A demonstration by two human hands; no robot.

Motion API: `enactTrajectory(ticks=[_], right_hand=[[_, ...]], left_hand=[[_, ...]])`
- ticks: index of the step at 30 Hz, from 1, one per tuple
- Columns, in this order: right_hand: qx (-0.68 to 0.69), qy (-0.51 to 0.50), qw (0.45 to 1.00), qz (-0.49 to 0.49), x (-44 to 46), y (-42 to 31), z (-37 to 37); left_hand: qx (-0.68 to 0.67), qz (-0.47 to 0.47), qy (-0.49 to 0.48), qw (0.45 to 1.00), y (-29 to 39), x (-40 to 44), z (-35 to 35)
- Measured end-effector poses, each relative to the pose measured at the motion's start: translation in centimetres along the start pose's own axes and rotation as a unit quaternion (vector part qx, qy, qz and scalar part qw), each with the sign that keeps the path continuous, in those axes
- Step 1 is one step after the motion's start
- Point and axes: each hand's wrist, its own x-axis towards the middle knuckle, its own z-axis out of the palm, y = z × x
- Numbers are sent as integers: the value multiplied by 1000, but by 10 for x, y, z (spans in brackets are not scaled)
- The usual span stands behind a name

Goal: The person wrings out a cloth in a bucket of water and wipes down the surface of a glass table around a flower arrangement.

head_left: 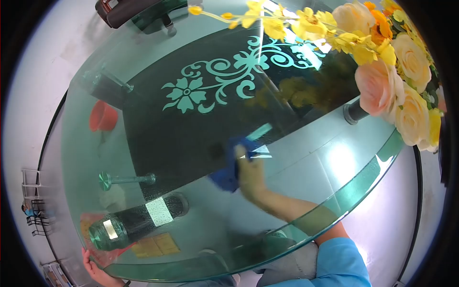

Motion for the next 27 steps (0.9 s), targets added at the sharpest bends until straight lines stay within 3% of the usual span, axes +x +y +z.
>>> enactTrajectory(ticks=[2,4,5,7,8,9,10,11,16,20,22,27], right_hand=[[32,-40,999,-3,-19,-5,20],[125,-130,978,105,-25,-7,26],[125,-130,978,104,-23,-8,21],[15,-136,986,95,-12,-8,4],[-159,-78,984,-27,3,3,-14],[-323,-18,934,-148,19,13,-34],[-44,-42,987,-149,18,-35,-37],[159,-18,987,-34,26,-51,-46],[91,91,987,-92,63,-38,-75],[0,20,1000,-21,21,-26,-33],[54,-92,994,29,-4,-13,-3],[58,-161,981,94,-43,15,59]], left_hand=[[-8,4,-6,1000,-4,3,-3],[-15,9,-10,1000,-8,7,-7],[-3,19,-18,1000,-12,9,-10],[15,33,-21,999,-4,6,-4],[29,32,-16,999,2,-3,4],[47,29,-9,998,8,-9,8],[53,29,1,998,12,-11,10],[54,36,-3,998,13,-12,12],[8,24,4,1000,17,-17,20],[-4,25,4,1000,20,-19,25],[-17,18,3,1000,23,-19,28],[-1,25,10,1000,23,-20,26]])
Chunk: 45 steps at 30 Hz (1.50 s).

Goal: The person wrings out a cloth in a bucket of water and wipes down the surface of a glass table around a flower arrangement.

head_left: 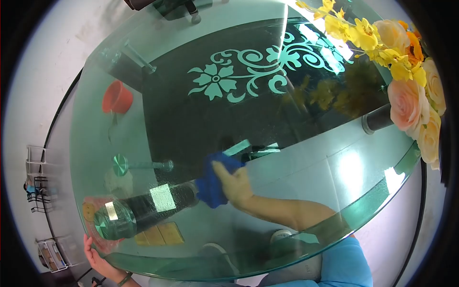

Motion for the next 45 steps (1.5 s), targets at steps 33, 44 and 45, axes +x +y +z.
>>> enactTrajectory(ticks=[33,44,45], right_hand=[[-606,-336,443,-569,5,7,40],[-613,-316,607,-394,19,-40,-6],[-716,-241,553,-351,9,-73,-9]], left_hand=[[-27,28,-3,999,2,-4,8],[127,102,28,986,8,-7,8],[123,105,22,987,7,-6,9]])
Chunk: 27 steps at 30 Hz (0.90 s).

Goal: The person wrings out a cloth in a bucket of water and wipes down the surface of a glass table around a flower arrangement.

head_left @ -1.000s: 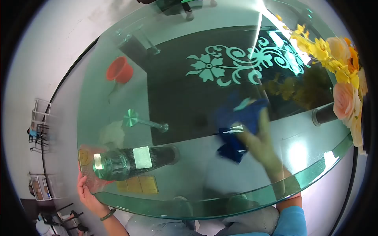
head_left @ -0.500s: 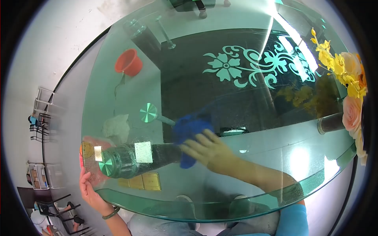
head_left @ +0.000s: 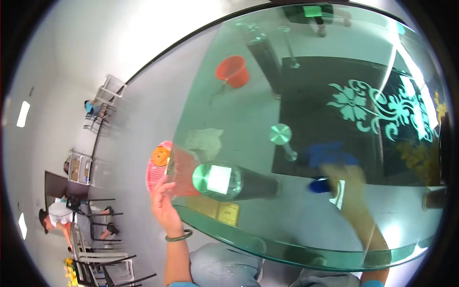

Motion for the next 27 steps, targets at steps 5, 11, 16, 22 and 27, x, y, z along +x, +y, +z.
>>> enactTrajectory(ticks=[5,11,16,22,27], right_hand=[[62,8,995,80,-24,42,-60],[-23,282,940,190,12,123,-24],[-215,225,928,205,26,214,-12],[-99,127,956,244,63,156,-44],[-79,244,960,114,99,65,1]], left_hand=[[-56,-15,3,998,5,0,2],[-19,-22,-12,1000,4,0,-2],[-13,-25,0,1000,4,0,-1],[-57,-65,14,996,-5,0,-2],[-139,-95,10,986,-5,0,4]])
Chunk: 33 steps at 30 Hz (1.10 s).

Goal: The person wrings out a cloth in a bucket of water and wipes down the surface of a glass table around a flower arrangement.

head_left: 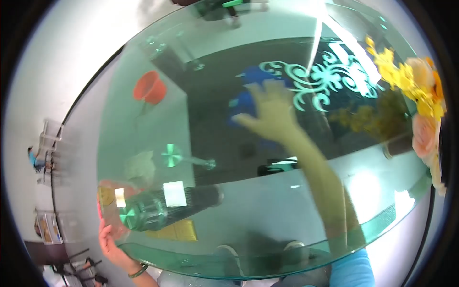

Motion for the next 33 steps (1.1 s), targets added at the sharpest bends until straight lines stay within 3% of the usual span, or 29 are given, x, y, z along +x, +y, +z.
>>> enactTrajectory(ticks=[2,5,8,10,13,14,15,16,17,18,19,20,23,25,26,28,30,31,32,33], right_hand=[[120,-64,990,-21,-4,-38,14],[121,-93,986,-72,-18,-77,39],[111,-63,986,-110,-20,-64,36],[75,-113,986,-96,-10,-43,25],[64,36,997,0,-4,47,2],[-7,82,996,22,-7,85,-3],[-7,41,998,54,-9,123,-27],[-96,-13,992,-76,-21,178,-45],[-216,85,967,-104,-44,228,-50],[-318,-21,948,-16,-56,239,-88],[-215,60,960,172,-71,266,-100],[-270,-34,939,209,-86,296,-123],[-340,-4,925,166,-140,394,-135],[-390,11,893,224,-148,409,-132],[-392,10,892,224,-138,379,-139],[-337,-124,886,292,-97,266,-151],[-219,-5,959,182,-105,249,-117],[-311,-59,948,34,-104,227,-105],[-191,32,977,85,-97,183,-88],[-36,-46,991,118,-86,138,-95]], left_hand=[[-27,-11,-9,1000,-1,0,-4],[152,73,-45,985,-10,5,-18],[80,26,-66,994,-23,21,-38],[37,11,-81,996,-29,22,-42],[99,29,-88,991,-25,20,-40],[73,18,-76,994,-29,21,-43],[48,8,-63,997,-31,22,-45],[47,6,-65,997,-31,23,-46],[52,15,-75,996,-31,23,-47],[58,23,-84,995,-31,24,-48],[59,21,-83,995,-32,25,-49],[49,22,-85,995,-34,26,-50],[41,34,-90,994,-39,27,-54],[42,43,-93,994,-36,24,-55],[80,30,-84,993,-30,23,-53],[111,18,-79,991,-20,21,-39],[133,148,-40,979,-9,14,-22],[127,147,-47,980,-7,13,-20],[147,135,-30,979,-8,12,-20],[169,124,-14,978,-7,12,-20]])
